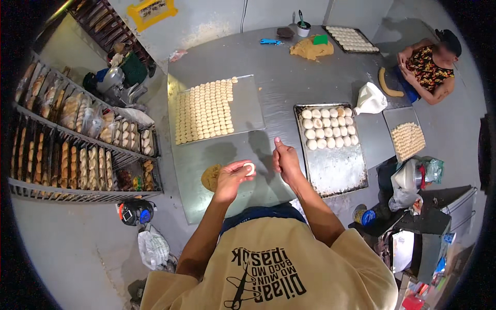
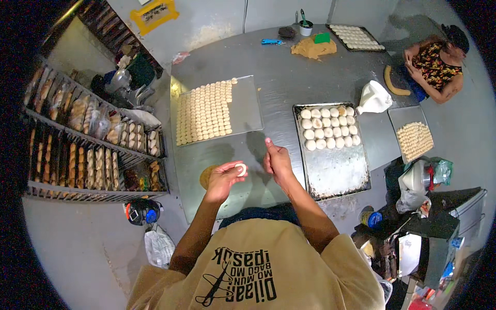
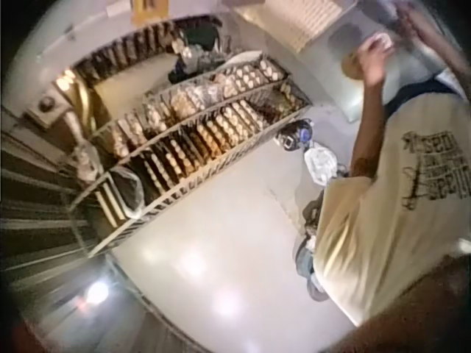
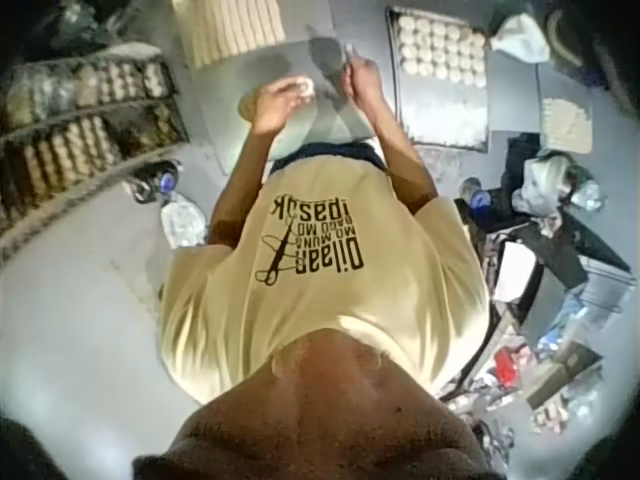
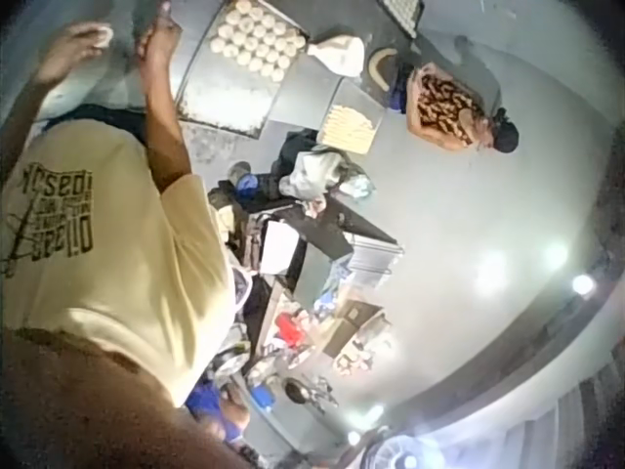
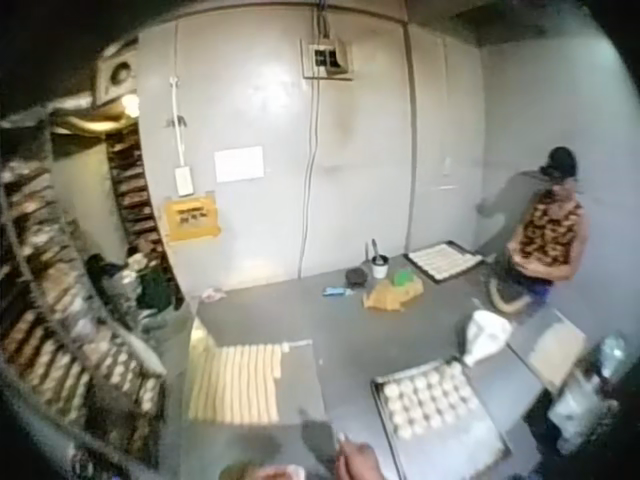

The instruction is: The person fills pieces of dough with filling and pinches them into balls by hand, placing the formed dough balls onto a baking tray.

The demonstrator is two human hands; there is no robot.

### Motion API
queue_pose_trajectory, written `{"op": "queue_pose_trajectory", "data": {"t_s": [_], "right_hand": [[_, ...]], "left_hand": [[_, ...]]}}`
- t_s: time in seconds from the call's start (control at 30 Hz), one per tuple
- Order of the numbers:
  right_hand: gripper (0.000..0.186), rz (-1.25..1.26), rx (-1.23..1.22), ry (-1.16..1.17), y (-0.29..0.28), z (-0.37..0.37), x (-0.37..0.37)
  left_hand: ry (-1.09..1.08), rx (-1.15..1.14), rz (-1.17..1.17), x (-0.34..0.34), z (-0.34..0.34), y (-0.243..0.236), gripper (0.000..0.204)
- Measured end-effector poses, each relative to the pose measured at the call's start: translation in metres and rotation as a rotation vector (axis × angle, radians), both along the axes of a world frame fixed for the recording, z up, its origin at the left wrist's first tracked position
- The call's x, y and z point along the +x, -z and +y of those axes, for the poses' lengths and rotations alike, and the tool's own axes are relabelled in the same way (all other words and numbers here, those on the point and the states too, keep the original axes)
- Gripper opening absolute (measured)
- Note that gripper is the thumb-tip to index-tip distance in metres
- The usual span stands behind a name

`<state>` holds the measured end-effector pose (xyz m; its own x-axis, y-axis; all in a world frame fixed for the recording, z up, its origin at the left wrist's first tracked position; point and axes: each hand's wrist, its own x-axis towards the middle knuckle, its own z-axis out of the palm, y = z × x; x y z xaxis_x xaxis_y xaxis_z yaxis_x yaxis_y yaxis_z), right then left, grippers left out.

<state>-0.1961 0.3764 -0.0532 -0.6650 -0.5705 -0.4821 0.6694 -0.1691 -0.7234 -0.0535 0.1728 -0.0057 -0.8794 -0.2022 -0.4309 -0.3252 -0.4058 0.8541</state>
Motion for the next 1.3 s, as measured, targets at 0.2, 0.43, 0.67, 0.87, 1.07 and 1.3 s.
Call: {"op": "queue_pose_trajectory", "data": {"t_s": [0.2,0.43,0.67,0.87,1.07,1.3], "right_hand": [[0.04,0.598,0.004,-0.122,-0.049,0.0,0.035],[0.04,0.893,0.309,-0.06,-0.079,-0.009,0.048],[0.036,1.205,0.413,0.0,-0.058,-0.016,0.051],[0.036,0.997,0.203,-0.059,-0.061,-0.009,0.048],[0.052,0.059,-0.186,-0.293,-0.074,-0.001,0.037],[0.045,0.485,0.216,-0.235,-0.063,-0.011,0.047]], "left_hand": [[-0.095,-0.014,0.057,-0.009,0.004,0.014,0.035],[-0.073,0.13,0.093,-0.015,0.01,0.001,0.031],[0.035,0.237,0.101,-0.007,0.008,-0.032,0.037],[0.075,0.175,0.151,0.003,0.005,-0.037,0.041],[0.135,0.083,0.193,0.007,0.003,-0.038,0.043],[-0.004,-0.117,0.167,0.006,0.011,-0.005,0.033]]}}
